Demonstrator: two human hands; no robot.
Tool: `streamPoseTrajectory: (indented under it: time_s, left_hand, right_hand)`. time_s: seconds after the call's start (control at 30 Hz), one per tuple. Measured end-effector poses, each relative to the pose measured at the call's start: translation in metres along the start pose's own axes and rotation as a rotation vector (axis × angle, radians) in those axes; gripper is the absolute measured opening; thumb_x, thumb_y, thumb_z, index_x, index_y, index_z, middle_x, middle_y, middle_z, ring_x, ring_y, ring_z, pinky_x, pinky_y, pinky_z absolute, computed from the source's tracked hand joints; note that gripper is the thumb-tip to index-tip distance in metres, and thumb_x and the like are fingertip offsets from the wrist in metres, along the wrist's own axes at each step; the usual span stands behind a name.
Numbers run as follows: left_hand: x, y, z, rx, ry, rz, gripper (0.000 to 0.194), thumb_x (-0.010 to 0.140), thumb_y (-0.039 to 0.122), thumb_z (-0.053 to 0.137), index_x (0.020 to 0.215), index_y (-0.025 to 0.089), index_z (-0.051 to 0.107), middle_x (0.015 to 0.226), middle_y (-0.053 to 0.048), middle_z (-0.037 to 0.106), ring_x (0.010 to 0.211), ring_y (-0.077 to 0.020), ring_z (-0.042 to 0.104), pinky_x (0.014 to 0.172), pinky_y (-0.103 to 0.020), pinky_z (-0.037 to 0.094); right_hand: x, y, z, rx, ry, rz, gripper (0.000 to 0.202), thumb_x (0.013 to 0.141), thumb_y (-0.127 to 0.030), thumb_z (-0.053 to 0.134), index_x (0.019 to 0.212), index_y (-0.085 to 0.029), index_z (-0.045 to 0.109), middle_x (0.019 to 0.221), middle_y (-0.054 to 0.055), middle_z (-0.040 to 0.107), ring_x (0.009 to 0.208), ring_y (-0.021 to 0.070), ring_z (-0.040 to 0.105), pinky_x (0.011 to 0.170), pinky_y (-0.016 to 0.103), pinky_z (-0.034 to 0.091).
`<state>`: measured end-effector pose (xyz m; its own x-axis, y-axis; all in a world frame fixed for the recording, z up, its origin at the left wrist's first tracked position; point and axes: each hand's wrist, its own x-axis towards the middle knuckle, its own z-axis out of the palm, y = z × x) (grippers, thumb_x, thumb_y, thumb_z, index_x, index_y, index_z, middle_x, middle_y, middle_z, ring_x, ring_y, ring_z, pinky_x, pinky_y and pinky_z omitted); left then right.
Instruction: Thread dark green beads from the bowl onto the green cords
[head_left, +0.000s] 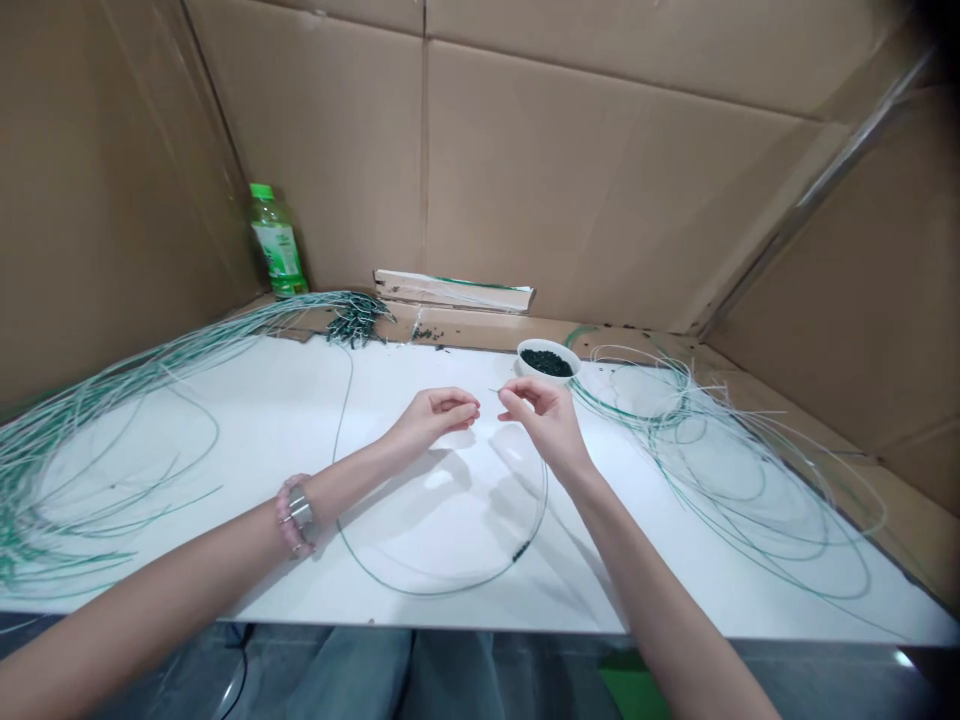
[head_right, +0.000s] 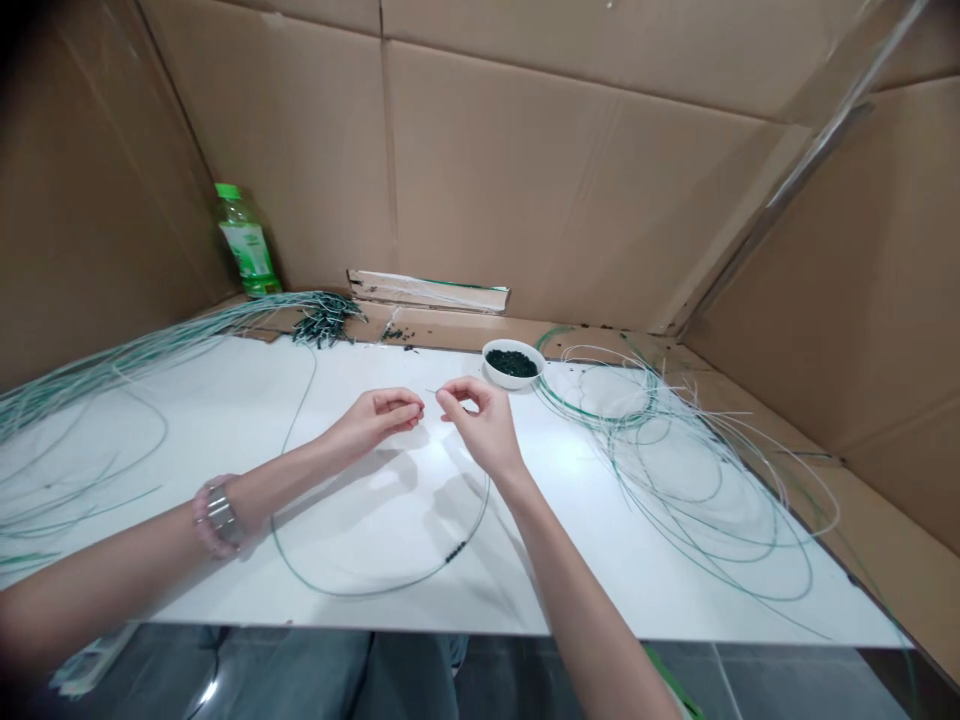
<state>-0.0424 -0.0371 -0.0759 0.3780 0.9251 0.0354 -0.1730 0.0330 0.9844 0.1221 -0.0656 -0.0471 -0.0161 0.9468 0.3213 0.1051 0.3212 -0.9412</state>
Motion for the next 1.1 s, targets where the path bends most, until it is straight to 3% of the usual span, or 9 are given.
streamPoseTrajectory:
  time_s: [0.1,0.23,0.53,1.1]
  left_hand:
    - [-0.007,-0.001,0.000,-0.189,0.063,-0.084,0.023,0.058,0.028,0.077,0.071,0.014,0.066,0.069,-0.002,0.065,0.067,-0.0097,0.060,0.070,-0.022,0.048]
    - [-0.011,-0.003,0.001,-0.320,0.081,-0.093,0.021,0.057,0.023,0.078,0.072,0.014,0.065,0.070,-0.001,0.066,0.068,-0.0095,0.062,0.074,-0.022,0.049]
    - [-0.015,-0.009,0.001,-0.257,0.101,0.002,0.018,0.063,0.022,0.074,0.075,0.016,0.062,0.072,0.000,0.069,0.070,-0.0112,0.064,0.076,-0.027,0.049]
    - [-0.017,-0.005,0.003,-0.185,0.126,0.099,0.020,0.064,0.020,0.074,0.077,0.015,0.061,0.068,0.000,0.069,0.067,-0.0131,0.066,0.070,-0.027,0.050]
  right_hand:
    - [-0.007,0.002,0.008,-0.099,-0.015,-0.021,0.018,0.076,-0.034,0.060,0.072,-0.017,0.059,0.073,0.002,0.059,0.072,0.0141,0.057,0.061,0.026,0.055]
    - [-0.014,0.006,0.017,-0.095,-0.023,-0.024,0.016,0.081,-0.032,0.056,0.075,-0.017,0.056,0.089,0.006,0.063,0.087,0.0171,0.060,0.064,0.026,0.055]
    - [-0.020,0.009,0.026,-0.024,-0.030,0.041,0.015,0.079,-0.030,0.058,0.072,-0.018,0.054,0.091,0.006,0.063,0.083,0.0154,0.061,0.066,0.027,0.057]
    - [-0.023,0.008,0.027,-0.040,-0.015,-0.008,0.009,0.079,-0.023,0.057,0.073,-0.018,0.055,0.090,0.004,0.061,0.081,0.0137,0.061,0.062,0.025,0.059]
